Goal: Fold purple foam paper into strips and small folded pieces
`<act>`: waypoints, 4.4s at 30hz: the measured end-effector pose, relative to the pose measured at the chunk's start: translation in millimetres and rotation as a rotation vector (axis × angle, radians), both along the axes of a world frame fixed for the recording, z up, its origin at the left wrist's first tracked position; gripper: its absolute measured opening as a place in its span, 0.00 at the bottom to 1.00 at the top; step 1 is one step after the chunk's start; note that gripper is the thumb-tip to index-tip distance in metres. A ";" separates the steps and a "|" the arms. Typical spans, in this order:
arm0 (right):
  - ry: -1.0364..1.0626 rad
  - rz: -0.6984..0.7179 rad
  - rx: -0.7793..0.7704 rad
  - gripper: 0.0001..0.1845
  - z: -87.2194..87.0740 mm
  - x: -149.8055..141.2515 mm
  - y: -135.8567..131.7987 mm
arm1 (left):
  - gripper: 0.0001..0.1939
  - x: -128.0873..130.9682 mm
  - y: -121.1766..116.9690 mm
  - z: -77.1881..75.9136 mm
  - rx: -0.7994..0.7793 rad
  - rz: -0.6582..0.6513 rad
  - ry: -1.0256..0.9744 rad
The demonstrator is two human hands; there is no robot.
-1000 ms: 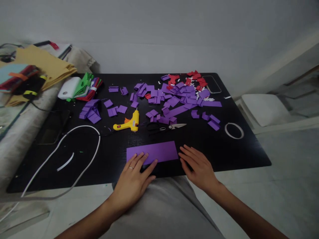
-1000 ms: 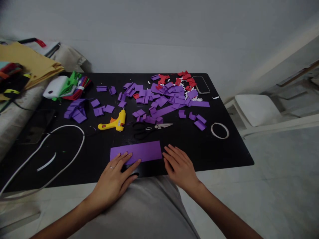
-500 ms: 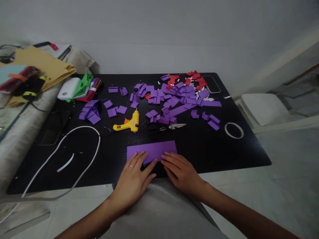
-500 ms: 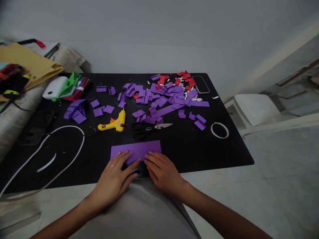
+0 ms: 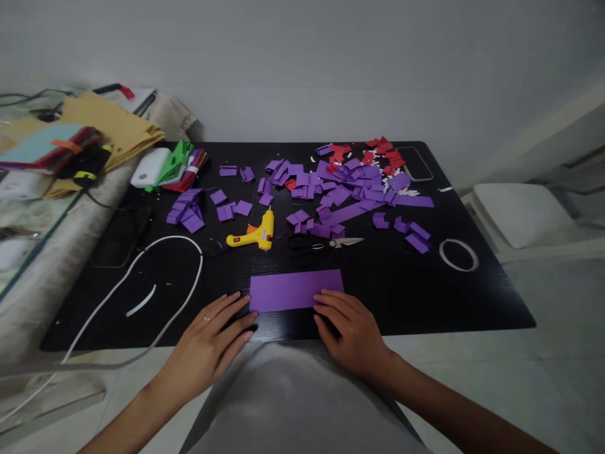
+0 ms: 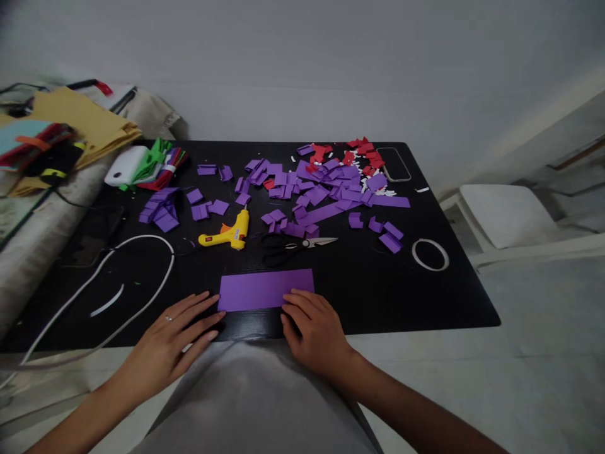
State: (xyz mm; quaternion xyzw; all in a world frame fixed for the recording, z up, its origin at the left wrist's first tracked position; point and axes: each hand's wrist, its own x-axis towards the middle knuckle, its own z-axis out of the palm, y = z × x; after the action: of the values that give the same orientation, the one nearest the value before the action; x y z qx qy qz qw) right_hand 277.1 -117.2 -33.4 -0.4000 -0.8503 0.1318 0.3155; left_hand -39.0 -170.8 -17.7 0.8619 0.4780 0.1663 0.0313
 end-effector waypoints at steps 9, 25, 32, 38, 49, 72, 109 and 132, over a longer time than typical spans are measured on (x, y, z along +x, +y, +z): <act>-0.150 0.007 -0.089 0.04 0.2 -53.3 14.7 | 0.08 59.8 20.9 0.5 -0.087 0.059 -0.224; -0.086 -0.102 -0.187 0.08 -6.3 -13.7 13.0 | 0.06 71.7 31.3 -10.5 -0.231 0.189 -0.366; -0.125 -0.228 -0.251 0.09 0.5 30.6 14.1 | 0.05 73.3 33.4 -9.5 -0.219 0.198 -0.322; -0.038 -0.286 -0.263 0.08 10.8 43.1 18.4 | 0.03 78.1 34.4 -6.6 -0.213 0.217 -0.236; -0.061 -0.055 -0.302 0.05 1.2 2.2 27.1 | 0.06 125.7 48.4 -11.7 -0.190 0.151 -0.168; -0.050 -0.064 -0.501 0.05 12.2 3.4 31.6 | 0.14 -0.7 10.6 1.3 -0.493 0.658 -0.269; 0.010 -0.345 -0.466 0.06 19.6 57.0 35.0 | 0.08 70.4 19.7 -18.3 -0.129 0.162 -0.277; -0.082 -0.070 -0.588 0.03 15.0 -1.2 45.3 | 0.07 78.0 56.3 6.3 -0.429 0.322 -0.043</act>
State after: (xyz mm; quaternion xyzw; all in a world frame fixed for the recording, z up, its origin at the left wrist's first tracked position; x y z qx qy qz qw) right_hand 275.9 -72.0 -18.4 -0.5083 -0.7734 0.3451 0.1560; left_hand 39.0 -114.6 -11.4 0.7448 0.6323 0.0823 0.1968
